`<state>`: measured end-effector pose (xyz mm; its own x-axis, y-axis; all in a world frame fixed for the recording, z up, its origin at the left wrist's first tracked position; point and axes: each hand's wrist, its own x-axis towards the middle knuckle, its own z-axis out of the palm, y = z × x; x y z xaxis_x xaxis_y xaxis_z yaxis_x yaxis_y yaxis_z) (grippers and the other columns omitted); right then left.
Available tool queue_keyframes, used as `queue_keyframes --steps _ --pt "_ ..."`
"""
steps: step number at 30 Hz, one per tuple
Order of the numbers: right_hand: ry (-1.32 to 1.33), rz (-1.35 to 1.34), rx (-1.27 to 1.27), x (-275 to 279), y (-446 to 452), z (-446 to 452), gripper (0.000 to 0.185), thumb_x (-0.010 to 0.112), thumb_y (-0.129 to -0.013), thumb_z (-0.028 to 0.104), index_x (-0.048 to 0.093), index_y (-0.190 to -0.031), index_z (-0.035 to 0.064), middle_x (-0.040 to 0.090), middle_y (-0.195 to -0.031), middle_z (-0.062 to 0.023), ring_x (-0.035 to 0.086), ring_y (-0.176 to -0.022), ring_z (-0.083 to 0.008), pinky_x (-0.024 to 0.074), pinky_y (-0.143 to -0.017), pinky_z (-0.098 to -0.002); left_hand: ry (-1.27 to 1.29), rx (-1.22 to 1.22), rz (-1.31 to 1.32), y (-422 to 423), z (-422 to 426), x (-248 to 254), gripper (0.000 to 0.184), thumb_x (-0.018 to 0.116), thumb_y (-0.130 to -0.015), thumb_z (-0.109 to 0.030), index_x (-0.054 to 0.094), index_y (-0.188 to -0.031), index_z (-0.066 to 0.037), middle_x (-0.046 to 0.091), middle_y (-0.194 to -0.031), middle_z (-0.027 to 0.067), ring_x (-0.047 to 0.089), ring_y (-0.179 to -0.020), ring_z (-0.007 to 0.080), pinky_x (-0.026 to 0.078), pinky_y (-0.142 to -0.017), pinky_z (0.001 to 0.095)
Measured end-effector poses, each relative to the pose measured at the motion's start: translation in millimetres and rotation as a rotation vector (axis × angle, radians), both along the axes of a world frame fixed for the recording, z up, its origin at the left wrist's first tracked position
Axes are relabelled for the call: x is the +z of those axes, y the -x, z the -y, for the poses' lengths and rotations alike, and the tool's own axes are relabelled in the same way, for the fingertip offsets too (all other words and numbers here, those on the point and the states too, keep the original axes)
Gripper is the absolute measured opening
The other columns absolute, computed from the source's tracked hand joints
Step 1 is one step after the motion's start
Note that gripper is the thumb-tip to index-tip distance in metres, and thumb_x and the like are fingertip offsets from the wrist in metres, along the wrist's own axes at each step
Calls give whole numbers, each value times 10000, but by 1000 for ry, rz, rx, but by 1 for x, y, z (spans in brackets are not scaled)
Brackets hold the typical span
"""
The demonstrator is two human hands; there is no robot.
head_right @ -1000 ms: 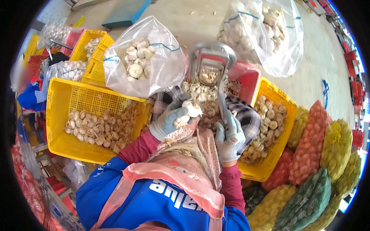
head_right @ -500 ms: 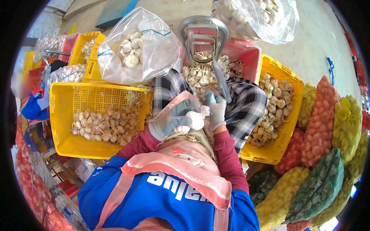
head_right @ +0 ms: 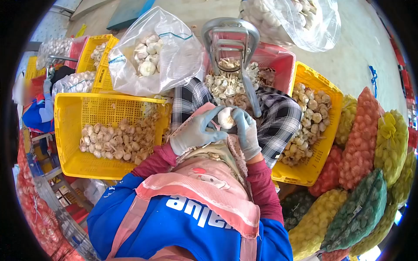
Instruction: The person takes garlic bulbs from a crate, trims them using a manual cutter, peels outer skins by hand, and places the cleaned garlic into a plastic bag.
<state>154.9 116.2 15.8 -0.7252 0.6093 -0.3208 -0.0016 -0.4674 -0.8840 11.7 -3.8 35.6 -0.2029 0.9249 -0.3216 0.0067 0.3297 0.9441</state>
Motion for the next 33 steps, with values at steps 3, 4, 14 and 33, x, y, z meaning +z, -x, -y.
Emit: queue_keyframes --steps 3,4,14,33 --pt "-56 106 -33 -21 3 4 299 563 -1006 292 638 -908 19 637 -855 12 555 -770 -62 443 -640 -275 -275 147 -506 1 -3 -15 810 871 -707 -233 504 -1406 -54 636 -1192 140 592 -1060 192 492 -927 327" --pt "-309 167 -10 -25 4 5 283 552 -1006 255 610 -860 19 624 -803 -3 551 -736 -73 433 -615 -292 -355 116 -471 4 -6 -14 813 872 -673 -165 514 -1394 -46 614 -1232 141 575 -1125 219 487 -953 331" --pt "-1297 403 -183 27 4 -57 476 686 -870 171 567 -1295 -9 644 -1202 -192 617 -1118 -390 475 -962 -427 -392 283 228 19 -37 -30 790 853 -738 -79 461 -1418 2 580 -1305 75 550 -1162 124 454 -1009 286" --pt "-257 337 -9 85 -16 -31 219 561 -934 118 617 -1021 -75 630 -723 -58 627 -638 -122 493 -592 -266 -182 524 420 25 -76 34 601 839 -718 -31 579 -1255 45 676 -1070 65 641 -930 107 561 -799 257"
